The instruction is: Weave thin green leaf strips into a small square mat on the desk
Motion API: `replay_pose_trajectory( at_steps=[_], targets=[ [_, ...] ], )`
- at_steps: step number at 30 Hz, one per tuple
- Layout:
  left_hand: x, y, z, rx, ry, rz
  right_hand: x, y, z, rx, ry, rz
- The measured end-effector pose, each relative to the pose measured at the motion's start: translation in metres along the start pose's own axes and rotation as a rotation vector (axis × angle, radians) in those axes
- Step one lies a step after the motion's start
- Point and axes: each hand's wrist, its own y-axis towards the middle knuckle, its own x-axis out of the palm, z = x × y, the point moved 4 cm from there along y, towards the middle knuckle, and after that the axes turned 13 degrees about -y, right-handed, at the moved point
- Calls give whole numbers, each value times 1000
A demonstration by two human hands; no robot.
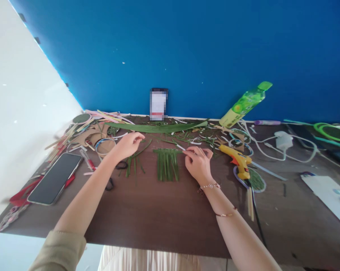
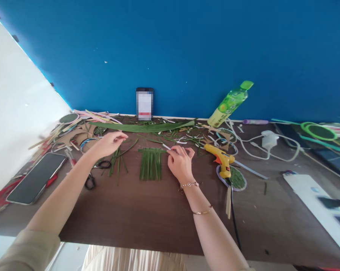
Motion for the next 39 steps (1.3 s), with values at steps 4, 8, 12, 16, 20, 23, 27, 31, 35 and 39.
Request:
replay_pose_trajectory(
  at_steps=[4,8,12,16,20,23,27,31,35,39],
  targets=[
    [-33,-7,-16,-170,215,-42,1,0,0,15,19,-8],
    [-35,-11,-30,-329,336,-214,3,0,1,31,42,10],
    [-35,-9,-36,-372,372,-211,4,-1,3,41,31,15],
    [-31,-7,-39,-396,414,-191,6,-1,4,61,51,0],
    [-26,-5,-38,-395,421,-210,8,-1,5,82,64,-12],
    [-24,-5,-38,-400,409,-229,9,-2,6,95,72,-27],
    [-24,-6,-40,-429,410,-211,10,-2,7,111,99,-56],
    [-27,-6,-40,-454,424,-172,12,-2,8,132,163,-85],
    [-26,-5,-36,-424,404,-146,14,-2,9,144,175,-93],
    [-19,-4,-34,-426,382,-149,14,-2,9,139,180,-84]
  ],
)
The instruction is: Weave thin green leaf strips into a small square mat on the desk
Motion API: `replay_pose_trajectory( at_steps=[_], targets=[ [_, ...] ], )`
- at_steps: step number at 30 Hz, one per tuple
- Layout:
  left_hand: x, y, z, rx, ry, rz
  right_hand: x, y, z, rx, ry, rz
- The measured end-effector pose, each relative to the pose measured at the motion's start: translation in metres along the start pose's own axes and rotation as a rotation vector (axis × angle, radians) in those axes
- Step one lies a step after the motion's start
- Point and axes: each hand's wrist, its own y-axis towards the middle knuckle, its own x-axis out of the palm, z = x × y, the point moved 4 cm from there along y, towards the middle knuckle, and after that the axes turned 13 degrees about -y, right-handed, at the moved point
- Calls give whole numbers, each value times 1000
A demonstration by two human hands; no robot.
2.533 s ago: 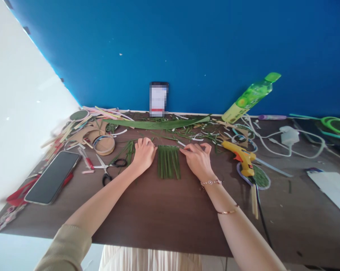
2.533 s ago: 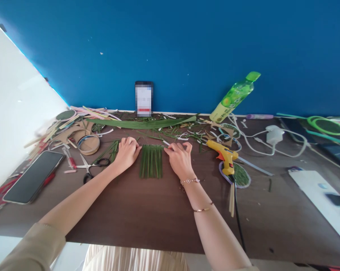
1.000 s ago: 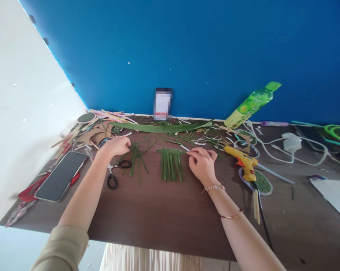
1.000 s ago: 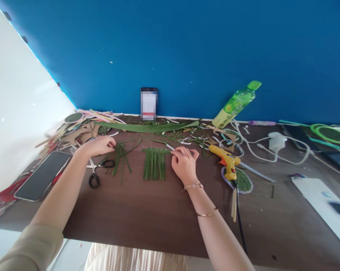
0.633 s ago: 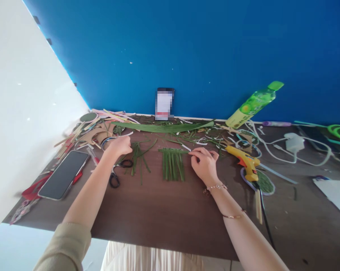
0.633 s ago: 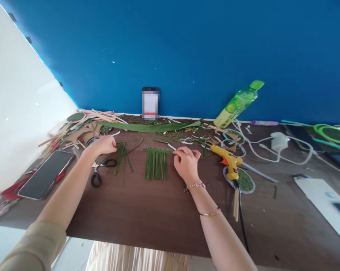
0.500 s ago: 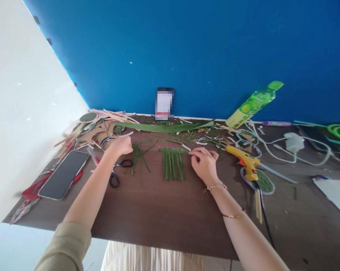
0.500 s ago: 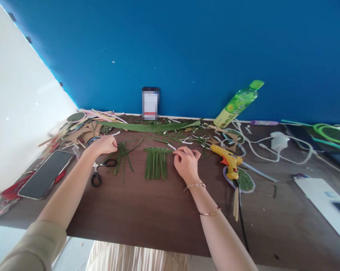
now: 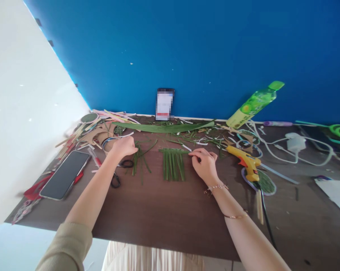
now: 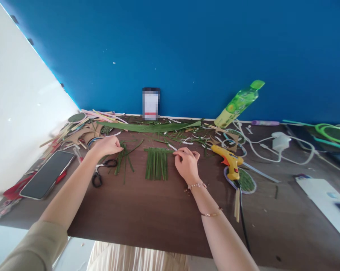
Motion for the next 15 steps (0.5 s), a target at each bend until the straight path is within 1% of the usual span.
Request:
replay_pose_trajectory(
  at_steps=[5,9,15],
  targets=[
    [5,2,-1,-48,-17,35,1,0,1,-13,8,-2],
    [5,5,-5,-57,-77,85,2,0,1,-18,26,4],
    [-5,12,-15,8,-256,235,2,0,2,-8,33,-15]
  ],
)
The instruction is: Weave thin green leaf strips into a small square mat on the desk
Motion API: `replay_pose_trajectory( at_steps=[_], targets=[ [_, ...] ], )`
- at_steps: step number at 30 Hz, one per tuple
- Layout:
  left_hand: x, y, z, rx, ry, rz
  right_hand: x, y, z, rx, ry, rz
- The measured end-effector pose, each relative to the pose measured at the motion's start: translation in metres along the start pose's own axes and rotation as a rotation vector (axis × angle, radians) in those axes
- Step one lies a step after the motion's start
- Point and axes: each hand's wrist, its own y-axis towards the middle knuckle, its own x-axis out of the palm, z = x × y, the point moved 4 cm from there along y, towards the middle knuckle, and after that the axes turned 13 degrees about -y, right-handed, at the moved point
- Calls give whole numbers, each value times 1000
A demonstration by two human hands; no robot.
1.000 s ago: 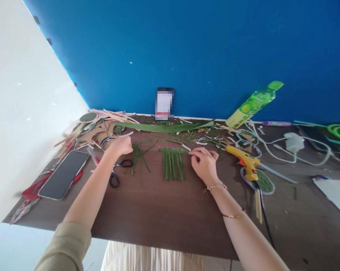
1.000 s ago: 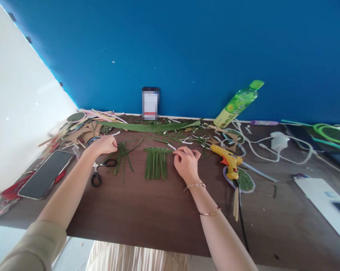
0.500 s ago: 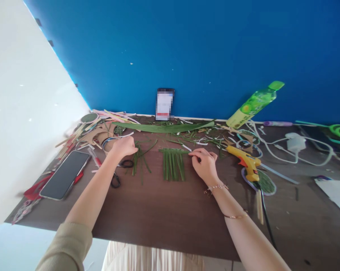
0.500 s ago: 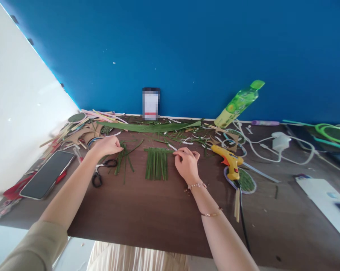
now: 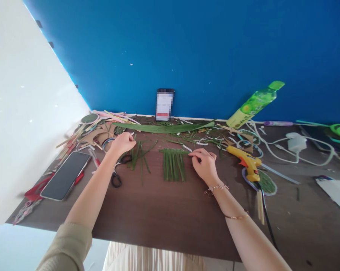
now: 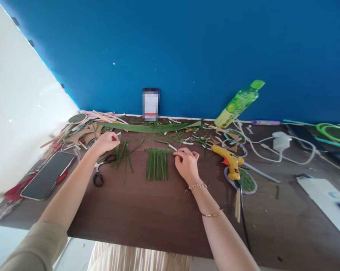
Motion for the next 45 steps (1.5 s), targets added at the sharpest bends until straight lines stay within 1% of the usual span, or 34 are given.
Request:
replay_pose_trajectory(
  at_steps=[6,10,13,15,17,18,20,22,24,26,29,31,34,37,39,42,43,45],
  targets=[
    [-4,10,-11,84,-227,59,0,0,0,1,18,-2],
    [-11,10,-11,180,-491,164,1,0,1,11,26,-5],
    [-18,7,-6,228,-633,270,2,0,1,15,27,-6],
    [-24,4,2,264,-703,350,1,0,1,15,20,1],
    [-30,-2,11,298,-819,422,-1,1,-1,22,9,35],
    [-31,-6,17,311,-901,438,-4,1,-2,31,6,67],
    [-29,-14,31,329,-1070,399,-12,2,-6,49,12,141],
    [-22,-25,46,325,-1186,332,-22,1,-15,41,36,195],
    [-5,-36,63,301,-1234,175,-33,-1,-26,5,74,214],
    [16,-49,78,307,-1236,28,-41,-3,-39,-58,128,167],
    [47,-64,93,355,-1234,-150,-46,-6,-56,-115,239,73],
    [62,-70,96,396,-1267,-188,-45,-8,-65,-149,301,42],
    [74,-71,94,456,-1261,-198,-42,-10,-69,-178,378,58],
    [81,-68,89,484,-1129,-176,-41,-9,-62,-159,398,89],
    [83,-69,86,555,-970,-103,-42,-7,-51,-149,355,112],
    [87,-77,87,730,-629,32,-42,-4,-29,-159,196,159],
    [90,-80,88,788,-503,52,-40,-3,-21,-158,156,159],
    [98,-88,91,907,-277,26,-35,-2,-8,-152,103,123]
  ],
)
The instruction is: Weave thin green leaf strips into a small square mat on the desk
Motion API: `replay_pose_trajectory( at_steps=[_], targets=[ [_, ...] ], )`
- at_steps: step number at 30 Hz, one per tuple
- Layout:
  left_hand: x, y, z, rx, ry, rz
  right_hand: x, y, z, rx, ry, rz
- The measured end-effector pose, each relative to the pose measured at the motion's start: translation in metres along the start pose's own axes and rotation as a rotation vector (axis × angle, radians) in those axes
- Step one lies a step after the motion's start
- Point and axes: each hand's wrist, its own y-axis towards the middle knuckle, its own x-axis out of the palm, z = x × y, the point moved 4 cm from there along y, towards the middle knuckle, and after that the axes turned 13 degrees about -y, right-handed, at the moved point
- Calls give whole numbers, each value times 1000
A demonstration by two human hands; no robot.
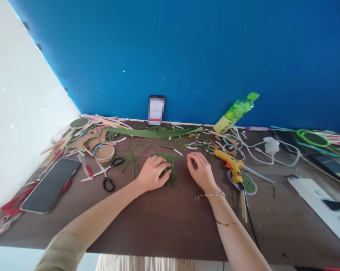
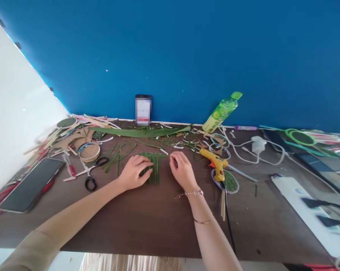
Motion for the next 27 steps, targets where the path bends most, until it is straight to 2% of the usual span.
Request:
replay_pose_trajectory(
  at_steps=[4,10,17,27],
  targets=[
    [11,-6,7,138,143,-215,8,-3,11,-35,-56,-81],
    [16,-8,3,117,185,-342,12,-4,16,-71,-87,-123],
    [21,-9,0,108,167,-356,10,-5,25,-85,-179,-138],
    [21,-10,1,100,177,-355,5,-5,24,-78,-314,-112]
  ],
)
